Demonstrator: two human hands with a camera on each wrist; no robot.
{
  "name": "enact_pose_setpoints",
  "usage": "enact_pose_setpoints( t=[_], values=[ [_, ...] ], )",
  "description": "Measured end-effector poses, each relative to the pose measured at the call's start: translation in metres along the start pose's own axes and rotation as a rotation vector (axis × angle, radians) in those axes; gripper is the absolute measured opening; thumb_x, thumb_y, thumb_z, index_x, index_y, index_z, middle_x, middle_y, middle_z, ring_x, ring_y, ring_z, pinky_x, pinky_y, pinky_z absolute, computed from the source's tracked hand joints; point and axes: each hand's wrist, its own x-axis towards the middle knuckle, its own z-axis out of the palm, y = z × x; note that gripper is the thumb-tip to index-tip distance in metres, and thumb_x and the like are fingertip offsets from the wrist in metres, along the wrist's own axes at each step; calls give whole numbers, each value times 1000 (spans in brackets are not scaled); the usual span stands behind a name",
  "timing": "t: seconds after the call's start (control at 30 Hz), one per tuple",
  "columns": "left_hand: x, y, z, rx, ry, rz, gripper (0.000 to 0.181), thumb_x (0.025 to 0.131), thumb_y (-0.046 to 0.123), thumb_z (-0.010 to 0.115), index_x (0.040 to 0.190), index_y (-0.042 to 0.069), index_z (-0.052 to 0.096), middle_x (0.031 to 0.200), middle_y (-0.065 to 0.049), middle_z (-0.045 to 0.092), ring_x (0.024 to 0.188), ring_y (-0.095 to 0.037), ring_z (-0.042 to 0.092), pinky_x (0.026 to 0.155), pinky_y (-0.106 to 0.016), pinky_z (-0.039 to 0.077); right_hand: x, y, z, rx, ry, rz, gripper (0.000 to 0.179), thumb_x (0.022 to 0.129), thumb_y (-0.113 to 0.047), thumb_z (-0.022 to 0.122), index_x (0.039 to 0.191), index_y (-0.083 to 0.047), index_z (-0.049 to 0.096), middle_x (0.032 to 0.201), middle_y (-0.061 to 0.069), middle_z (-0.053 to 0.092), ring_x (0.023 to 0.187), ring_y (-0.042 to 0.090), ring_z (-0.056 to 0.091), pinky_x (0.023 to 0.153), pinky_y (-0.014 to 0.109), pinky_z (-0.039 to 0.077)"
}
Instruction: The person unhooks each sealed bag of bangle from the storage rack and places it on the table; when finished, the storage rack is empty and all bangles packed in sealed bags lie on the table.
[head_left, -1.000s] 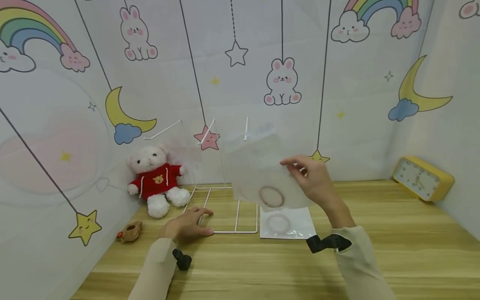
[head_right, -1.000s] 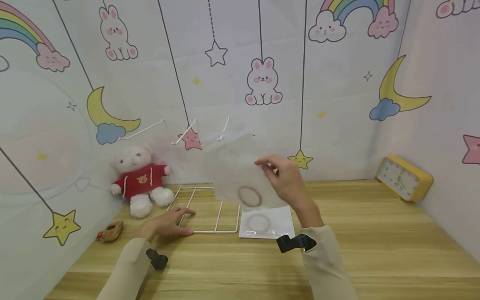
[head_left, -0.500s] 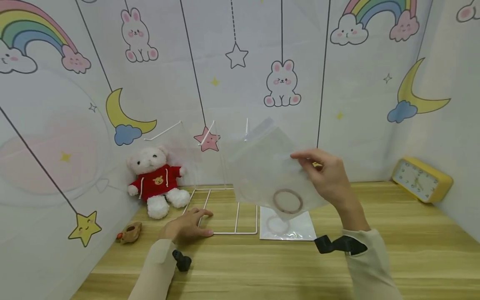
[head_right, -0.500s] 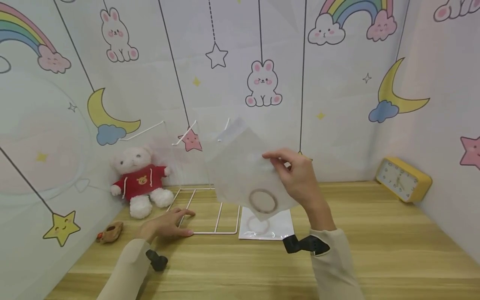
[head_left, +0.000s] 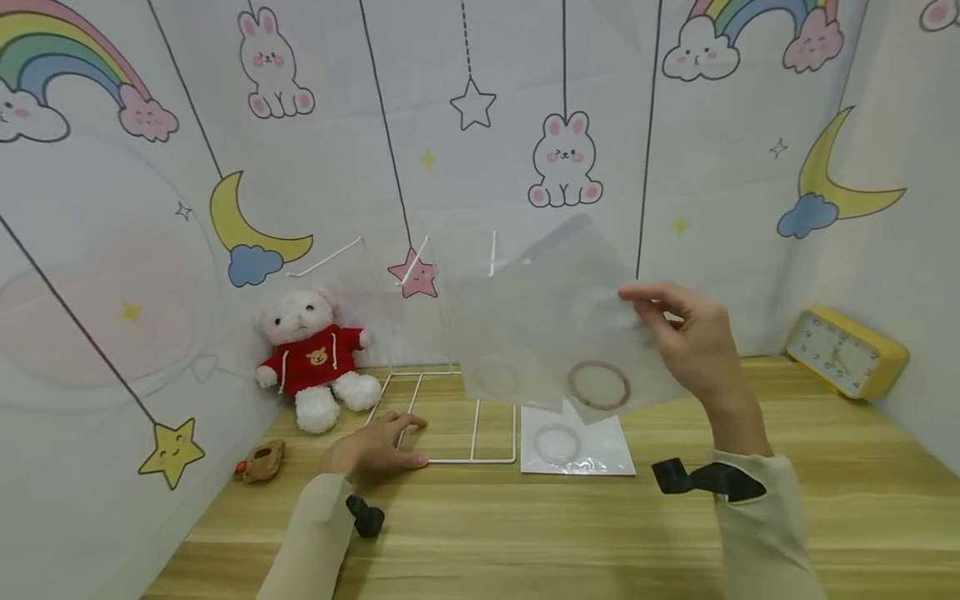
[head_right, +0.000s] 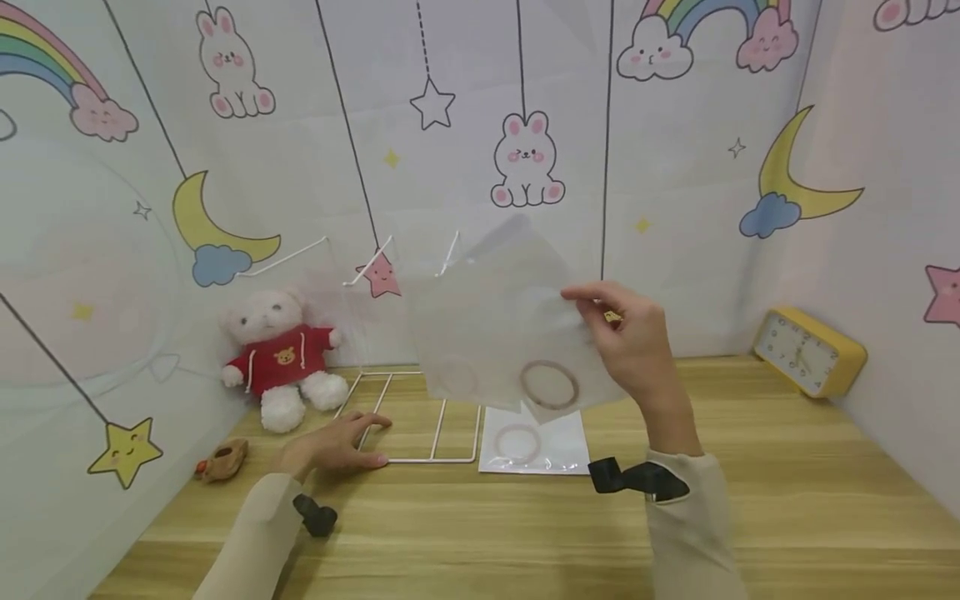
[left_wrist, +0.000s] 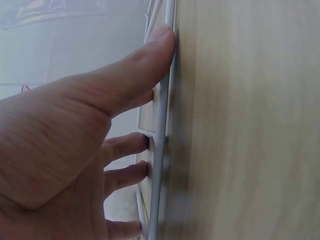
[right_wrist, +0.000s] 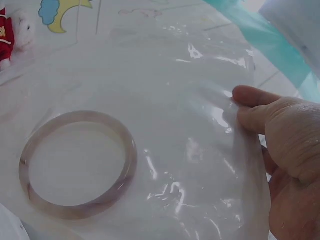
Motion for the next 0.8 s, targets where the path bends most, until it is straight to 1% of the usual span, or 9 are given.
enact_pose_setpoints(
  t=[0.17,0.23,0.3,0.4,0.5,0.6,0.67,0.8],
  values=[
    [0,1,-1,-6,0,7,62,88,48,73,141,24,53,147,-12,44,138,-39,38,104,-62,36,-2,7,-11,-15,50,39,20,93,7,64,104,-3,77,103,8,74,89,-1,64,68,9,46],
    [0,1,-1,-8,0,13,62,88,48,74,141,23,53,146,-12,45,137,-40,39,103,-61,37,-3,11,-15,-24,65,60,19,93,6,65,104,-3,77,102,5,74,87,-1,63,64,9,44],
    [-1,1,-2,-12,1,17,62,88,47,74,142,22,53,145,-13,45,136,-40,39,103,-61,37,-3,14,-19,-29,73,78,18,94,4,65,105,-3,77,103,-3,74,86,-1,62,62,9,43],
    [-2,1,-2,-7,0,23,62,88,47,74,141,22,53,144,-13,45,136,-40,39,103,-61,37,-5,19,-23,-35,69,111,16,95,2,64,107,-1,76,103,-14,71,88,-3,62,64,9,44],
    [-2,1,-3,-1,3,28,62,88,47,74,141,22,54,145,-14,45,136,-40,40,103,-62,37,-5,24,-25,-44,62,140,16,96,0,64,108,-1,75,104,-21,68,91,-5,62,74,8,47],
    [-2,2,-4,-1,1,30,61,89,46,73,141,21,53,144,-15,45,135,-41,40,103,-62,37,-5,29,-27,-53,51,165,16,96,-1,64,108,-2,75,105,-18,69,92,-5,63,81,9,47],
    [-2,2,-5,-3,-2,32,62,89,45,74,141,20,53,143,-15,46,134,-41,41,102,-62,37,-6,34,-27,-58,36,183,17,97,-2,64,109,-2,75,106,-14,70,92,-3,63,82,9,46],
    [-1,3,-4,-4,-14,35,63,89,45,74,142,19,52,141,-16,47,131,-40,43,102,-61,38,-13,45,-26,-64,-5,236,18,98,-3,62,112,-2,74,109,-7,70,90,1,62,74,11,47]
  ],
)
